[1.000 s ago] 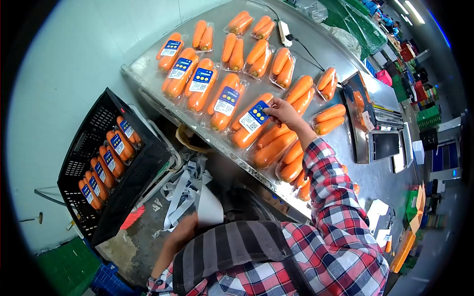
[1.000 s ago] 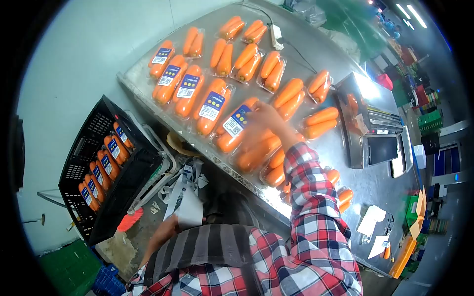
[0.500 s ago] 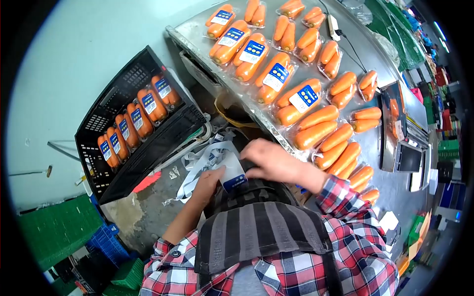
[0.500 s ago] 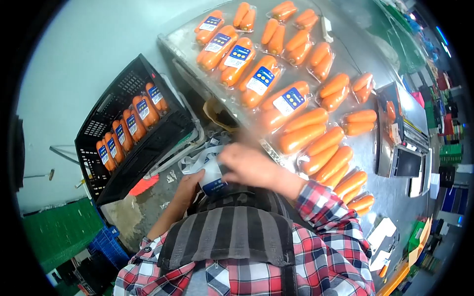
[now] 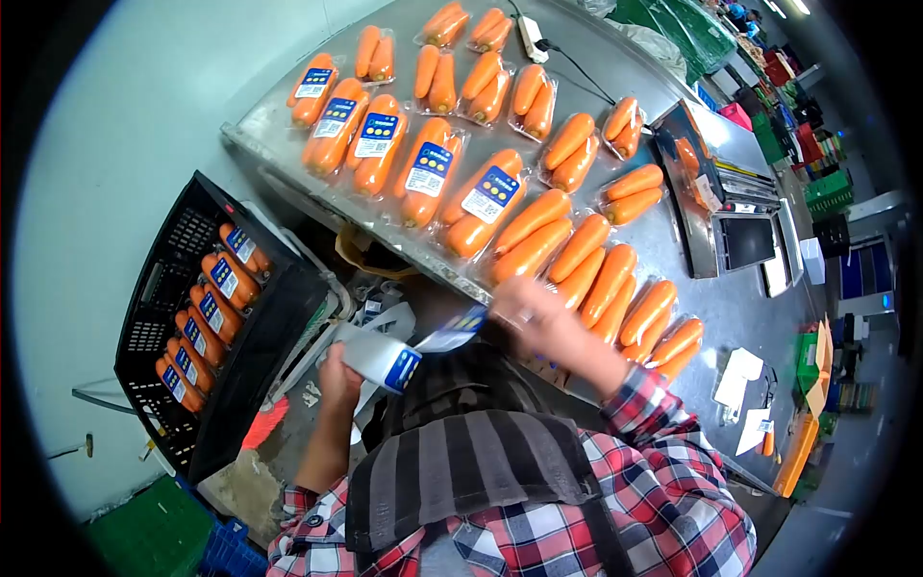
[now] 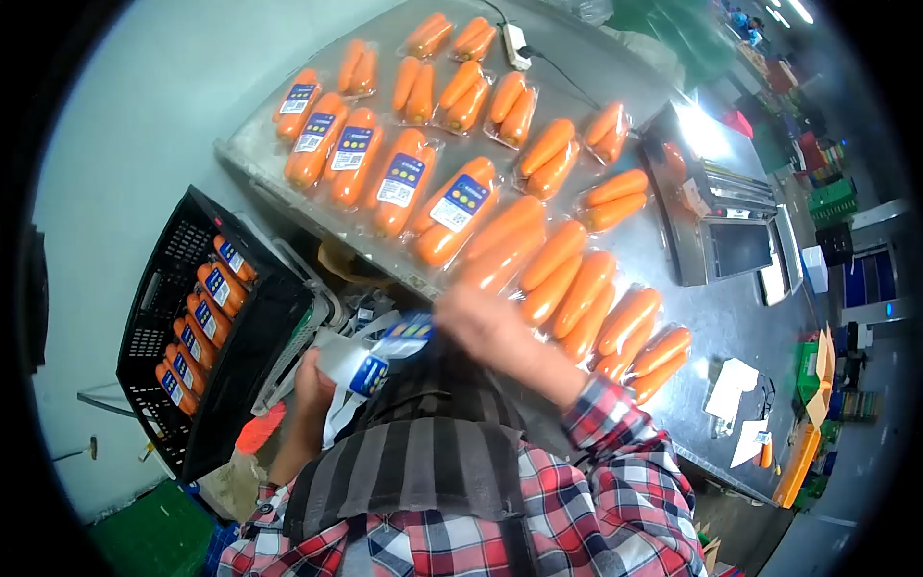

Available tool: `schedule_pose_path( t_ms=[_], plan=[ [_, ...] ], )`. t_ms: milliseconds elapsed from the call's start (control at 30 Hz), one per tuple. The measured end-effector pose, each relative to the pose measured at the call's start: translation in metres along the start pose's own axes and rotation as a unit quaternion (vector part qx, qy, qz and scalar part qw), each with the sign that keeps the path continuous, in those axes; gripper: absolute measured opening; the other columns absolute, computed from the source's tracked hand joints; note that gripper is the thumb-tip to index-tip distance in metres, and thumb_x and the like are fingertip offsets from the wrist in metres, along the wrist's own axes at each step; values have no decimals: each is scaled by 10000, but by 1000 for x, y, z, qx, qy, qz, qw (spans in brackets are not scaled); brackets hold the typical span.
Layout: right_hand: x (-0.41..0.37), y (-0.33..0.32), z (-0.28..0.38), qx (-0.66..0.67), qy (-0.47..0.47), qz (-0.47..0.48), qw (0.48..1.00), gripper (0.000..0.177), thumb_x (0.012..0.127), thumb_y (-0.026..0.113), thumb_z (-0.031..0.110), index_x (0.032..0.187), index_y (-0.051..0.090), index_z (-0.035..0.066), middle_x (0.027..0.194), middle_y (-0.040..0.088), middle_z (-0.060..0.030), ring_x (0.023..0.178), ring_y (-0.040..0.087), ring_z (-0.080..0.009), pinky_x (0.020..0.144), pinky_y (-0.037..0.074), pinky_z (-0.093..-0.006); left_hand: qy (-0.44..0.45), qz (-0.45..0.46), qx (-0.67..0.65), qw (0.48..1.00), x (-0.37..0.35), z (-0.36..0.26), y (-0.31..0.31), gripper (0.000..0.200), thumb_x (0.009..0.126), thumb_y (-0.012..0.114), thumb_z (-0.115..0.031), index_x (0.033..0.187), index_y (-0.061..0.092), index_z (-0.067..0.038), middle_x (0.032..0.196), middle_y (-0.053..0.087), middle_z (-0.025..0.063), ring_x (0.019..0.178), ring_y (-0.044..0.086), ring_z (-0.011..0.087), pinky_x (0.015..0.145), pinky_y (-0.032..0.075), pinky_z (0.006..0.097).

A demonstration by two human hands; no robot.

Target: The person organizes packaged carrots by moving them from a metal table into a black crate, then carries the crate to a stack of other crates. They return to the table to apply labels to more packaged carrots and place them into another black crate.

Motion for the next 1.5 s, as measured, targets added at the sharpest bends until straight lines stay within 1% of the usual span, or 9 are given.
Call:
schedule_pose_path(
  t_ms=[100, 267, 367, 533, 700, 800, 1233, 1400, 1500],
  plan=[
    [7, -69, -64, 167, 316, -62, 932, 136, 888, 546, 189, 862, 477, 76, 670, 502, -6, 517, 501, -58, 425, 420, -207, -8, 43, 62, 997, -28, -19, 32, 317, 882, 466, -217, 1024, 527, 59, 957, 611, 141, 894, 608, 254, 789, 481, 365],
    [8, -94, -161, 196, 377, 9, 905, 156, 885, 548, 204, 876, 458, 77, 580, 481, 0, 433, 487, -76, 363, 386, -219, -92, 176, 336, 921, -80, -1, 71, 329, 892, 489, -277, 1020, 568, 16, 947, 617, 85, 878, 587, 193, 797, 443, 302],
    [14, -79, -176, -48, 457, 83, 884, 201, 860, 572, 207, 924, 467, 48, 617, 537, -49, 431, 507, -107, 371, 396, -234, -232, 264, 391, 850, -107, -9, 82, 428, 852, 554, -335, 1121, 542, -2, 1028, 589, 54, 956, 534, 147, 853, 404, 272],
    [4, -82, -173, -313, 392, 23, 865, 565, 710, 688, 340, 1133, 450, 53, 927, 612, -241, 899, 595, -371, 756, 463, -435, -235, 215, 298, 900, -125, -6, 77, 496, 793, 635, -322, 1163, 521, -12, 1079, 561, 62, 979, 516, 143, 894, 395, 271],
    [20, -24, -62, -129, 310, 107, 936, 338, 759, 663, 184, 1034, 511, 59, 729, 581, -144, 684, 605, -292, 607, 477, -378, -129, 67, 563, 813, -100, -7, 45, 329, 813, 591, -352, 876, 626, -30, 738, 576, 29, 672, 522, 111, 617, 417, 243],
    [10, 44, -14, -68, 17, 205, 976, 299, 732, 677, 188, 950, 527, 50, 820, 556, -136, 773, 569, -301, 689, 462, -391, -71, 28, 323, 943, -72, 15, 17, 351, 824, 568, -367, 731, 620, -32, 620, 533, 5, 563, 468, 90, 524, 343, 234],
    [-19, 61, 33, -78, -277, 130, 949, 170, 664, 559, 119, 806, 551, 26, 872, 507, -81, 821, 509, -231, 697, 442, -314, -96, -3, 123, 988, -57, 23, 72, 254, 824, 494, -157, 966, 564, 43, 913, 606, 113, 809, 601, 215, 733, 480, 340],
    [-44, -37, 8, -48, 34, -47, 997, 84, 810, 569, 47, 891, 579, 28, 818, 578, -78, 721, 584, -205, 608, 481, -310, -53, -14, -3, 998, -14, 21, 7, 317, 860, 464, -204, 1066, 512, 31, 1050, 588, 140, 979, 576, 256, 865, 455, 374],
    [-63, -108, -54, 207, 362, -185, 890, 89, 858, 552, 81, 923, 534, 23, 709, 570, -26, 574, 549, -64, 406, 440, -191, -40, 30, 26, 998, -29, 6, 37, 321, 867, 474, -226, 1066, 517, 23, 1047, 586, 133, 964, 577, 240, 859, 453, 364]
  ],
)
Point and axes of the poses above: each hand's wrist, its own x-axis towards the middle knuckle, its own y-axis out of the palm, z = x × y, the point moved 3 cm from there along x, towards the middle knuckle
